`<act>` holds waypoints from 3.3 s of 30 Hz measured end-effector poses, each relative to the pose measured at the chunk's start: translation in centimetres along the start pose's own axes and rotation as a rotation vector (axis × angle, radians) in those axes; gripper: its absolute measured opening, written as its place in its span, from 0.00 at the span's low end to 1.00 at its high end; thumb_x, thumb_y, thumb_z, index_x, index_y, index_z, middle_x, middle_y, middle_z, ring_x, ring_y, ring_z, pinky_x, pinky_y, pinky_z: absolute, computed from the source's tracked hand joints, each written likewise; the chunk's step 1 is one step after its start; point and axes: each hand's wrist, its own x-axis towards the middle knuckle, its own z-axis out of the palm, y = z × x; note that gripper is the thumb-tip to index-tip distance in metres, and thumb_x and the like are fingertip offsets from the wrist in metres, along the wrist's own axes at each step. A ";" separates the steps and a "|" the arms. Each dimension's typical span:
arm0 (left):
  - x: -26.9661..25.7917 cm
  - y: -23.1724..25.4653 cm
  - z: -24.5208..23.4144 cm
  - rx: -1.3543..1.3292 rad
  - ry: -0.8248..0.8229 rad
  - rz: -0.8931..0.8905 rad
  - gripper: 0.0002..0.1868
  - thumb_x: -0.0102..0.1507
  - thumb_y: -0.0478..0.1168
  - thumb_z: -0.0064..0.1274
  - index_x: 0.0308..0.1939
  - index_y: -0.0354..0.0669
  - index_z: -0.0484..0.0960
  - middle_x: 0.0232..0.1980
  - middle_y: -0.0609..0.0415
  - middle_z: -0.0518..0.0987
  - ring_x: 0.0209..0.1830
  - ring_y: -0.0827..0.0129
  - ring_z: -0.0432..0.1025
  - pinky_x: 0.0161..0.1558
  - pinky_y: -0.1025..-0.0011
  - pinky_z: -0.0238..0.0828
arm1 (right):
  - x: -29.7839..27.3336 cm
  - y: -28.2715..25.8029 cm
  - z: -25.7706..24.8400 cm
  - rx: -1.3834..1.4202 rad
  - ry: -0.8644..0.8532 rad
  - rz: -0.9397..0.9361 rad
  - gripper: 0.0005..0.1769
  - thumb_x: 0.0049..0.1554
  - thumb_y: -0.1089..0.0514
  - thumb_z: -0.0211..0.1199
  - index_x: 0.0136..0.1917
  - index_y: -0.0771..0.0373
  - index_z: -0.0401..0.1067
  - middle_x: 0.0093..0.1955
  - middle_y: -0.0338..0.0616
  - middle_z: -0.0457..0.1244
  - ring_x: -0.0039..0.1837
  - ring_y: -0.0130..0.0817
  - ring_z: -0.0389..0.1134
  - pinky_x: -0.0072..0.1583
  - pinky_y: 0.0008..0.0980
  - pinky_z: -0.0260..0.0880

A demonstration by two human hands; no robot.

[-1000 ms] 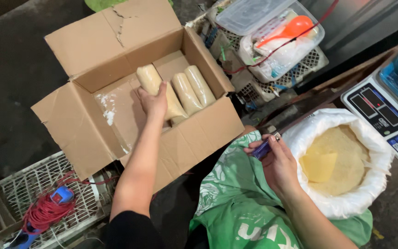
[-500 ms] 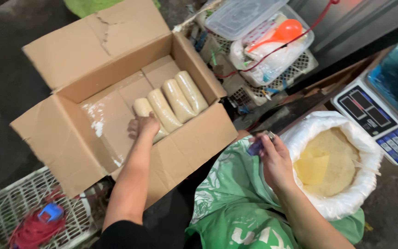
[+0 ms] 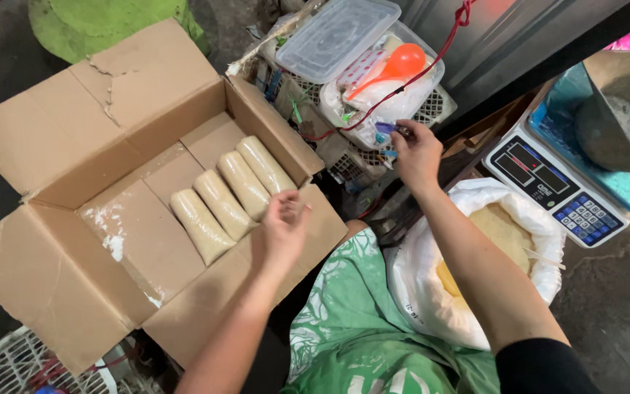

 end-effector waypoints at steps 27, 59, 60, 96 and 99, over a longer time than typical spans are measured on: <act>-4.0 -2.7 6.4 -0.410 -0.303 -0.158 0.13 0.64 0.33 0.57 0.52 0.34 0.78 0.41 0.59 0.80 0.36 0.82 0.72 0.37 0.82 0.70 | 0.3 7.3 -2.2 -0.494 -0.228 0.253 0.12 0.50 0.53 0.74 0.44 0.62 0.79 0.39 0.45 0.71 0.42 0.41 0.74 0.48 0.39 0.73; -5.0 -4.5 9.0 -0.472 -0.339 -0.160 0.12 0.65 0.32 0.56 0.51 0.34 0.77 0.43 0.56 0.81 0.40 0.79 0.73 0.41 0.80 0.69 | 1.3 6.0 -3.2 -0.847 -0.785 0.389 0.09 0.48 0.51 0.72 0.44 0.47 0.84 0.44 0.36 0.74 0.54 0.34 0.72 0.62 0.50 0.53; -5.1 -4.5 9.0 -0.477 -0.333 -0.154 0.12 0.65 0.32 0.56 0.51 0.34 0.77 0.43 0.56 0.81 0.41 0.79 0.73 0.41 0.80 0.69 | 1.2 5.2 -3.5 -0.789 -0.737 0.373 0.09 0.49 0.52 0.71 0.45 0.49 0.84 0.44 0.35 0.74 0.53 0.33 0.72 0.62 0.49 0.53; -9.0 -0.6 8.8 -0.594 -0.416 -0.129 0.13 0.65 0.33 0.55 0.53 0.32 0.76 0.43 0.57 0.79 0.42 0.80 0.71 0.45 0.81 0.68 | -17.4 -25.7 -20.3 0.621 -0.124 -0.545 0.07 0.60 0.65 0.60 0.39 0.63 0.67 0.37 0.45 0.65 0.40 0.35 0.68 0.53 0.49 0.67; -8.9 -0.9 8.9 -0.592 -0.408 -0.134 0.13 0.65 0.32 0.56 0.53 0.32 0.76 0.43 0.57 0.78 0.41 0.80 0.70 0.44 0.81 0.67 | -17.5 -26.1 -20.3 0.558 -0.112 -0.551 0.06 0.59 0.65 0.60 0.40 0.63 0.68 0.38 0.45 0.65 0.40 0.35 0.68 0.53 0.48 0.67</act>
